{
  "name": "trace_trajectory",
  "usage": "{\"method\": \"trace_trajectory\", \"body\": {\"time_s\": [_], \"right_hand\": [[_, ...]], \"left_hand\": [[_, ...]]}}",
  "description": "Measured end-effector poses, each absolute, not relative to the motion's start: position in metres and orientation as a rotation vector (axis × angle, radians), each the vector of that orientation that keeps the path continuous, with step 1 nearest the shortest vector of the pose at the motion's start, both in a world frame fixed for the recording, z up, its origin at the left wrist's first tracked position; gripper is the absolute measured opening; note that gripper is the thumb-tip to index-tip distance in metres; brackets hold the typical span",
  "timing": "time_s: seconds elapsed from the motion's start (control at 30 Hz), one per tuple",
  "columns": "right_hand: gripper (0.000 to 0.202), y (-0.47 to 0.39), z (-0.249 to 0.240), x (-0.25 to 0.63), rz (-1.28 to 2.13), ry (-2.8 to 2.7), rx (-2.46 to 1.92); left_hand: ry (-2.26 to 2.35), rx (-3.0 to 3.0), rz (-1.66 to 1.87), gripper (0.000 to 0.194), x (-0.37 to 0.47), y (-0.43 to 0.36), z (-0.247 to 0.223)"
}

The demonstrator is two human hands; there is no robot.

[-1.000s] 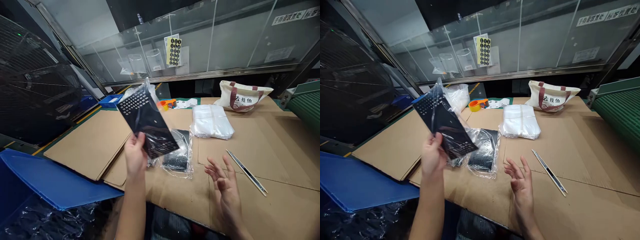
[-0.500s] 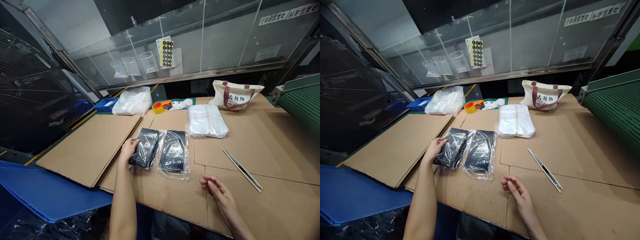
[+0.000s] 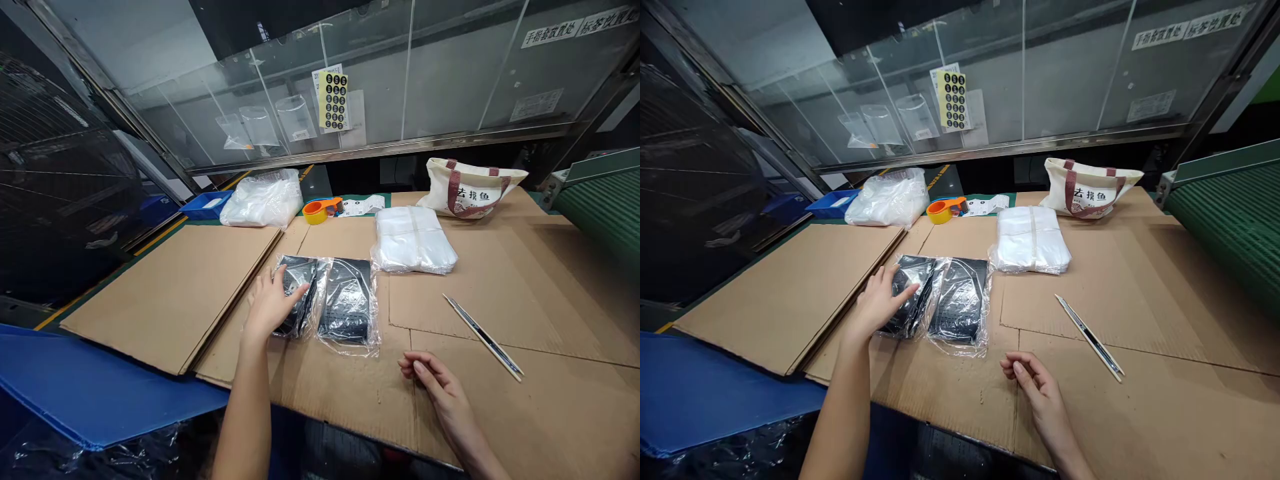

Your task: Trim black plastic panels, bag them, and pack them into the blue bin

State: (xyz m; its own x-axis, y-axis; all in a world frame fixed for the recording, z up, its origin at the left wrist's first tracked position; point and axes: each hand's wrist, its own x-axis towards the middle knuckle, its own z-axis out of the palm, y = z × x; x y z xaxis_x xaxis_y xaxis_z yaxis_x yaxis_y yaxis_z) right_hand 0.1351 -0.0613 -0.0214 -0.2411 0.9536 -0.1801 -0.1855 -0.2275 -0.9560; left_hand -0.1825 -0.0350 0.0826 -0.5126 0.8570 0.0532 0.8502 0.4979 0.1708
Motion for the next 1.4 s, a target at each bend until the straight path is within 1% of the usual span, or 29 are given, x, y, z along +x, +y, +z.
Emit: {"method": "trace_trajectory", "body": {"time_s": [0.1, 0.23, 0.37, 0.43, 0.5, 0.53, 0.6, 0.67, 0.77, 0.9, 0.97, 1.07, 1.13, 1.27, 1.3, 1.33, 1.4], "right_hand": [[0.039, -0.062, -0.022, 0.134, 1.607, -1.104, -1.075], [0.038, -0.063, -0.024, 0.134, 1.614, -1.093, -1.063], [0.039, -0.064, -0.023, 0.131, 1.640, -1.104, -1.066], [0.039, -0.065, -0.024, 0.127, 1.642, -1.102, -1.062], [0.038, -0.065, -0.023, 0.124, 1.637, -1.095, -1.045], [0.038, -0.065, -0.022, 0.123, 1.639, -1.093, -1.028], [0.039, -0.061, -0.015, 0.126, 1.618, -1.102, -1.005], [0.037, -0.054, 0.003, 0.140, 1.517, -1.180, -1.007], [0.030, -0.036, 0.051, 0.178, 1.192, -1.441, -1.060], [0.019, 0.006, 0.130, 0.248, 0.701, -1.662, -1.105], [0.015, 0.037, 0.162, 0.284, 0.532, -1.639, -1.155], [0.021, 0.088, 0.197, 0.338, 0.556, -1.249, -1.286], [0.027, 0.118, 0.214, 0.375, 0.484, -1.052, -1.313], [0.024, 0.146, 0.235, 0.450, 0.418, -0.615, -1.316], [0.030, 0.147, 0.238, 0.468, 0.423, -0.513, -1.308], [0.042, 0.146, 0.238, 0.485, 0.442, -0.431, -1.293], [0.047, 0.142, 0.235, 0.514, 0.482, -0.293, -1.251]], "left_hand": [[2.634, 1.384, 0.128, 0.087, -0.176, -0.032, 0.070], [2.660, 1.338, 0.112, 0.085, -0.179, -0.030, 0.057], [2.772, 1.395, 0.126, 0.082, -0.172, -0.033, 0.059], [2.853, 1.557, 0.164, 0.079, -0.158, -0.033, 0.062], [2.831, 1.819, 0.274, 0.072, -0.138, -0.031, 0.061], [2.745, 1.979, 0.356, 0.068, -0.127, -0.028, 0.059], [2.425, 2.309, 0.543, 0.061, -0.101, -0.020, 0.053], [2.020, 2.574, 0.732, 0.056, -0.074, -0.012, 0.045], [1.562, 2.790, 0.925, 0.053, -0.034, 0.000, 0.034], [1.154, 2.953, 0.904, 0.054, 0.018, 0.007, 0.023], [1.046, 2.952, 0.943, 0.050, 0.046, 0.006, 0.016], [0.986, 2.883, 1.078, 0.041, 0.085, 0.002, 0.001], [0.951, 2.848, 1.139, 0.039, 0.103, -0.001, -0.013], [0.843, 2.859, 1.267, 0.038, 0.109, -0.001, -0.043], [0.848, 2.849, 1.257, 0.038, 0.107, 0.000, -0.050], [0.882, 2.826, 1.240, 0.038, 0.104, 0.001, -0.056], [0.985, 2.763, 1.228, 0.036, 0.099, 0.003, -0.064]]}}
